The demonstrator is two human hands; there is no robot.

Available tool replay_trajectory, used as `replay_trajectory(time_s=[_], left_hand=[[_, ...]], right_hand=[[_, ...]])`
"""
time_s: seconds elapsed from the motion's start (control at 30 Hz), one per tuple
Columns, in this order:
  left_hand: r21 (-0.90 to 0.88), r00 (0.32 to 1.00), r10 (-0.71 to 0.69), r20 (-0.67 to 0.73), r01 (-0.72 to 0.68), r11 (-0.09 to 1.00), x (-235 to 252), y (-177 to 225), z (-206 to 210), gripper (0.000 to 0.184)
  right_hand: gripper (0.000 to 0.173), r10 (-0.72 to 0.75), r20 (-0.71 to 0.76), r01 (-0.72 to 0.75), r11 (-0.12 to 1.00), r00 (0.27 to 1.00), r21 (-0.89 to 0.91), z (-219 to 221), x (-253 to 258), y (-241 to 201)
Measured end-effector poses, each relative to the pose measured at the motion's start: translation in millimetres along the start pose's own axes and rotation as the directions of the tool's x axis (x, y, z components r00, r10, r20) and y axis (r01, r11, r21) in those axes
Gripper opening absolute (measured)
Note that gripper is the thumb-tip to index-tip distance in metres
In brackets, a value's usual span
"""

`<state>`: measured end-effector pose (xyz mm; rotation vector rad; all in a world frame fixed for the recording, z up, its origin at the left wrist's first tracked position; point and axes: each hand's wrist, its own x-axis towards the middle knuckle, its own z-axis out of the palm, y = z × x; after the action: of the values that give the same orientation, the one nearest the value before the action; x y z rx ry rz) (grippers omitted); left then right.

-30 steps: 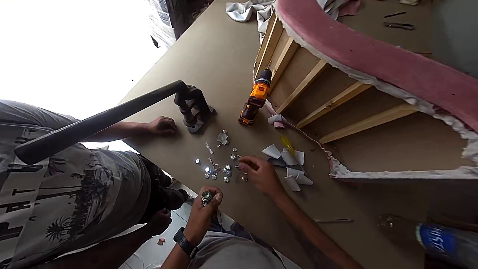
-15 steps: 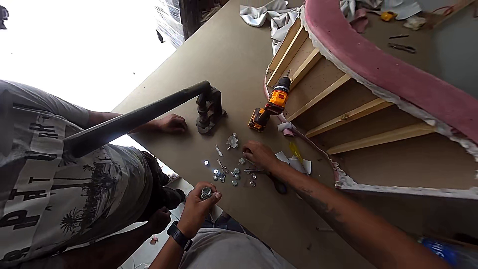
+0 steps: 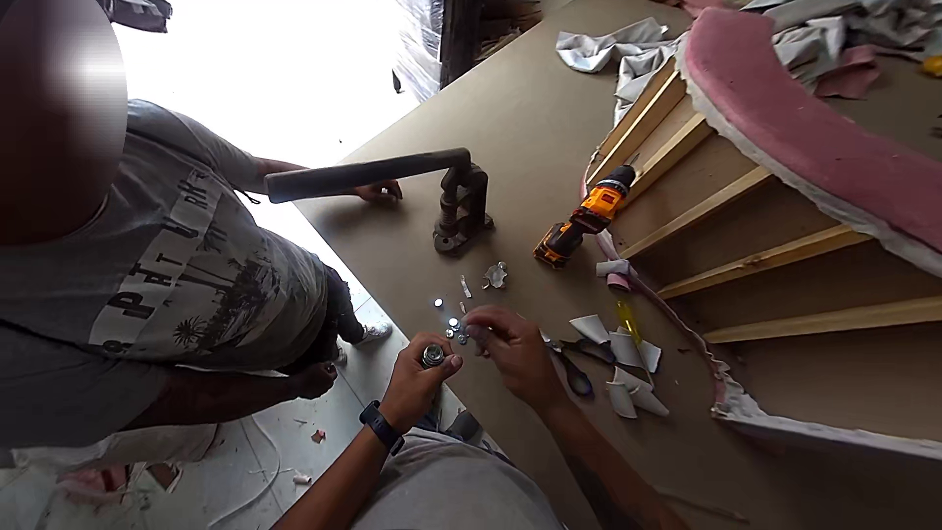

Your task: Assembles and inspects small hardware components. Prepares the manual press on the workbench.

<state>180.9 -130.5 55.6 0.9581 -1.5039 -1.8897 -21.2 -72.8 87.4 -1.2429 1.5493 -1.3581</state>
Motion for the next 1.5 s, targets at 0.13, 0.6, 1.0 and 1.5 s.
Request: replay_trajectory(time_s=[0.13, 0.6, 1.0, 1.5], left_hand=[[-0.007, 0.999, -0.015, -0.052, 0.015, 1.0, -15, -1, 5, 0.026], [0.233, 0.975, 0.212, 0.074, -0.223, 0.947, 1, -24, -39, 0.013], [0.199, 0.987, 0.018, 0.16, -0.05, 0.979, 44, -22, -107, 0.023], [0.05, 0.923, 0.085, 0.374, -0.112, 0.993, 76, 3, -87, 0.045]], right_hand=[[0.012, -0.32, 0.069, 0.327, 0.93, 0.945, -0.169, 26, -27, -18], [0.061, 0.201, 0.41, 0.173, 0.683, 0.89, -0.71, 67, -32, -55], [0.021, 0.282, -0.446, -0.476, 0.775, 0.85, -0.417, -27, -9, 75], [0.035, 0.341, -0.614, -0.662, 0.617, 0.712, -0.425, -46, 103, 137]])
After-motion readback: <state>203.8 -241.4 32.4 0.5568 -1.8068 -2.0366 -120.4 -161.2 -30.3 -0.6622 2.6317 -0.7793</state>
